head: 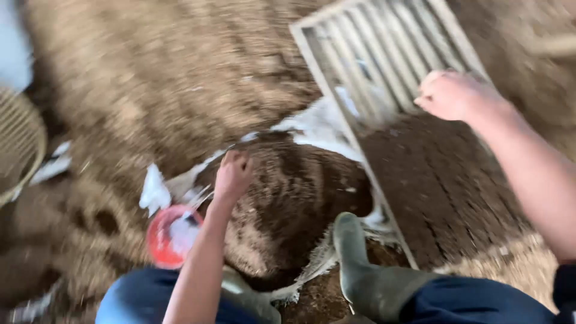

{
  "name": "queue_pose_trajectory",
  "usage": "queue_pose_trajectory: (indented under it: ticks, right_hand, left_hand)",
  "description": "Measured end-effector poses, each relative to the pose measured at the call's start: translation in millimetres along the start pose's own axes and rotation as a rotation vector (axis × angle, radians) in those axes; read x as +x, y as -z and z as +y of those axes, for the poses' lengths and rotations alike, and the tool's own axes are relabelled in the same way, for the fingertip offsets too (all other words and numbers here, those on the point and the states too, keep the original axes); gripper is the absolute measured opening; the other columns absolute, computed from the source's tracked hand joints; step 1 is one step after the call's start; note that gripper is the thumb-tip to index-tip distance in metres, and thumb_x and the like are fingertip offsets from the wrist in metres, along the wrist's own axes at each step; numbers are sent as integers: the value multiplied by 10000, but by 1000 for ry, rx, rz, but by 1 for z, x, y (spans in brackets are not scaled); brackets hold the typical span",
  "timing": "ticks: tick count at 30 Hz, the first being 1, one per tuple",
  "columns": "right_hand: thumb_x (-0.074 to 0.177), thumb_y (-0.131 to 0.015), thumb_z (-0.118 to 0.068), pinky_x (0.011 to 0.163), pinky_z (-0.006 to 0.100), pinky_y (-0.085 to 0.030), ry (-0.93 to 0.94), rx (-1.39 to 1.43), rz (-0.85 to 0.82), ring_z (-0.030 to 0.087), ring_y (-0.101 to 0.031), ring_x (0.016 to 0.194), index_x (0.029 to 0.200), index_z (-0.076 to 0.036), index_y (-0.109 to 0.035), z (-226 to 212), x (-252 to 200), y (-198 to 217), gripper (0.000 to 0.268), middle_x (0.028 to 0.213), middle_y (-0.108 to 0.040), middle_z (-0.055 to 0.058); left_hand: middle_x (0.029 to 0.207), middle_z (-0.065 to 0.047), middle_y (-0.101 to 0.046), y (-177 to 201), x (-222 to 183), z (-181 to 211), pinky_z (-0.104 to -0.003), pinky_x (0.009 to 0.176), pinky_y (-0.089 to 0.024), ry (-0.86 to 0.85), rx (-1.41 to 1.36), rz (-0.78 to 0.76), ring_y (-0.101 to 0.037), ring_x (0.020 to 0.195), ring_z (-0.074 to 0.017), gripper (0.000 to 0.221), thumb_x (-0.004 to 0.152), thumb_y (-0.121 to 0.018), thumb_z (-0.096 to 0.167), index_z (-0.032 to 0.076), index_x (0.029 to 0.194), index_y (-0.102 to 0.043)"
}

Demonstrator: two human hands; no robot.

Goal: Filling small plastic bags with soil or growing medium by hand from a large pile on the floor.

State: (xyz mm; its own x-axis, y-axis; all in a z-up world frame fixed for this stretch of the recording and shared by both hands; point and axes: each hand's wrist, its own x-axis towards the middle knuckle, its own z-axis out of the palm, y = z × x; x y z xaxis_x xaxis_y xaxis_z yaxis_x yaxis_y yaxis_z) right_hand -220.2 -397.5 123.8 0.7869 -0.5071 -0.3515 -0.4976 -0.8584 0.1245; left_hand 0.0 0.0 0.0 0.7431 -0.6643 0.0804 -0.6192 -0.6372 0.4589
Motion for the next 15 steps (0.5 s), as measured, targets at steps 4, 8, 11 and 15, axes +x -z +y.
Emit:
queue_pose_trajectory:
  ticks: [4, 8, 11, 15]
  right_hand:
    - [835, -495, -349, 934, 402, -472, 205, 73, 36, 291, -593, 1070, 939, -171, -735, -127, 46, 16, 316, 1102, -664, 46]
    - [811, -475, -201, 897, 372, -461, 458, 279, -183, 338, -604, 950, 874, -30, -700, -274, 52, -11, 289, 932, -670, 138]
    - [774, -500, -299, 787, 402, -501, 500, 490, -267, 323, -630, 870, 733, -115, -711, -350, 42, -34, 283, 803, -688, 98]
    - [840, -503, -278, 925, 391, -436, 563, 751, -353, 305, -556, 1067, 650, -48, -698, -419, 24, -68, 357, 1087, -638, 95]
  left_hand:
    - [1061, -29, -540, 6, 3, -81, -504, 812, -504, 341, 37, -47, -578, 960, -344, 369, 903, -429, 393, 95, 855, -640]
    - [1067, -50, -494, -2, -37, -181, -483, 861, -490, 600, -61, -51, -557, 1021, -349, 254, 831, -439, 327, 150, 923, -597]
    - [1037, -135, -569, -18, -80, -242, -484, 849, -496, 729, -60, -50, -581, 1007, -372, 276, 783, -456, 218, 83, 944, -634]
    - [1063, -131, -619, -52, -122, -290, -493, 851, -504, 879, -17, -154, -594, 1034, -329, 305, 801, -413, 199, 104, 962, -654]
